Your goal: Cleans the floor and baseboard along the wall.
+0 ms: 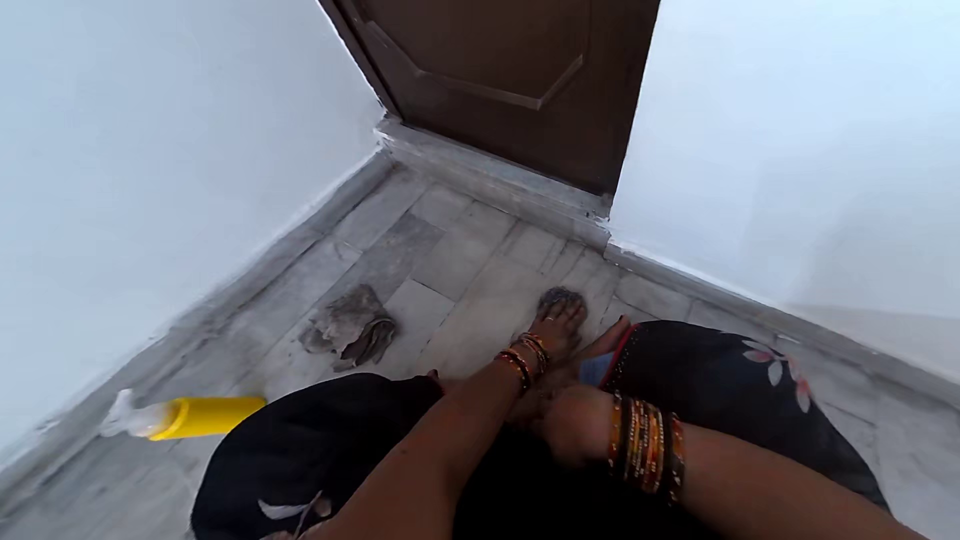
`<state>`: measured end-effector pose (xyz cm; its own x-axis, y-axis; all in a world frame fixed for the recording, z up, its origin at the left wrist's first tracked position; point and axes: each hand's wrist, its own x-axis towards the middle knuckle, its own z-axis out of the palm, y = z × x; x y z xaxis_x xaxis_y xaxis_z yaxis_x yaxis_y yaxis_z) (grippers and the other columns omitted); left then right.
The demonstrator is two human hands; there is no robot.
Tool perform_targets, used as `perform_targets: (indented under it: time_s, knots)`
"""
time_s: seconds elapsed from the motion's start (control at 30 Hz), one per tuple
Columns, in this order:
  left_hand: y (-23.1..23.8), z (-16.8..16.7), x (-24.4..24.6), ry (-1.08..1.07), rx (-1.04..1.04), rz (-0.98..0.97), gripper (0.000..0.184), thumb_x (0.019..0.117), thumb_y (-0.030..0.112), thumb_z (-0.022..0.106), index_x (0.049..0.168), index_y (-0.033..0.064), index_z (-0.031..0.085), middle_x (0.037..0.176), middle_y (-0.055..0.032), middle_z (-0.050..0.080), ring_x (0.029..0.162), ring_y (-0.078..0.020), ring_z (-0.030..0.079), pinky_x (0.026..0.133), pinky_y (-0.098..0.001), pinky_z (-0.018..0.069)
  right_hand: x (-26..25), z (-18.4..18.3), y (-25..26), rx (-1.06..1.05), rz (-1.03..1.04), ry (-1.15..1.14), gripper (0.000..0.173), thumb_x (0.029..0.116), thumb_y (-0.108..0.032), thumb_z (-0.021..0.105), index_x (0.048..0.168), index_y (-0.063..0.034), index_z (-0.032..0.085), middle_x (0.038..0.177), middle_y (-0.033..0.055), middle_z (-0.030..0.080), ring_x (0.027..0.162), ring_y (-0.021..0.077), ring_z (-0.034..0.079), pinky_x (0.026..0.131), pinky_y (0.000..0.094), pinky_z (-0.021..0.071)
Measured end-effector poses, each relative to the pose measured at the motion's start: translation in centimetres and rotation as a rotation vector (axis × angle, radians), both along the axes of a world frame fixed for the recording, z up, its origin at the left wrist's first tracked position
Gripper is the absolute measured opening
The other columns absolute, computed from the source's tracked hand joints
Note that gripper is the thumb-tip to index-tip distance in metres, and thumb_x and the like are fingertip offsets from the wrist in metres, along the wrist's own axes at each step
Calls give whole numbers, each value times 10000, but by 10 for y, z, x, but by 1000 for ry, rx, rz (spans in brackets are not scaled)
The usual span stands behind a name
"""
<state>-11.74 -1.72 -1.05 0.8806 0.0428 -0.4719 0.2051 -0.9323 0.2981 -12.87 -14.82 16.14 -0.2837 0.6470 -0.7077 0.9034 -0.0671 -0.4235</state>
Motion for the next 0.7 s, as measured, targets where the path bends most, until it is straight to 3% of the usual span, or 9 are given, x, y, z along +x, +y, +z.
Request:
perform_targets:
  time_s: [0.1,0.2,0.27,0.37,0.43,0.53,0.6,0.7]
  knots:
    - [0,-2,26,-2,-30,-12,597,1118,420,334,1663,220,192,1743,47,96,1612,-264,27,1265,-590,25,4,0,7,-36,9,22,444,1007,-132,586,1427,7,543,1404,302,553,1282,508,531,1034,690,402]
    - [9,-9,56,-35,-20,20,627,1112,469,322,1664,206,183,1743,49,96,1612,-260,42,1265,-597,41,6,-9,13,-83,2,5,374,1011,-184,594,1304,49,615,1322,305,597,1218,505,569,974,687,440]
    - [18,-8,78,-15,-6,52,644,1109,490,314,1667,205,165,1744,54,85,1612,-259,44,1264,-600,50,7,-14,18,-131,-10,-6,395,1015,-219,592,1316,35,616,1334,296,594,1232,492,566,981,682,445]
    - [34,-5,105,-7,10,84,658,1105,512,305,1668,203,160,1743,45,100,1611,-260,56,1261,-615,60,13,-23,21,-117,-8,25,330,1016,-212,578,1181,60,662,1183,300,655,1122,494,621,893,692,471]
    - [47,-4,113,-8,16,118,655,1105,513,303,1668,211,156,1743,48,103,1612,-253,56,1261,-615,56,18,-36,20,-59,3,40,331,1034,-177,521,1235,53,649,1209,306,660,1138,511,624,909,704,459]
    - [72,-4,113,-31,39,192,645,1108,496,308,1668,215,155,1741,43,119,1611,-257,65,1259,-617,53,29,-56,21,-41,-44,54,381,1061,-248,514,1278,31,654,1243,304,653,1178,501,615,945,696,450]
    - [93,-8,102,-66,61,264,640,1107,487,317,1667,220,162,1739,32,134,1610,-269,71,1261,-613,46,34,-53,25,-99,-101,55,403,1051,-281,545,1236,61,651,1266,309,635,1212,498,589,975,691,424]
    - [134,-7,67,-95,88,390,639,1105,460,346,1662,191,188,1734,-5,160,1605,-310,95,1256,-628,54,38,-48,29,-118,-92,47,422,1049,-319,559,1165,75,655,1157,306,659,1096,503,633,890,703,473]
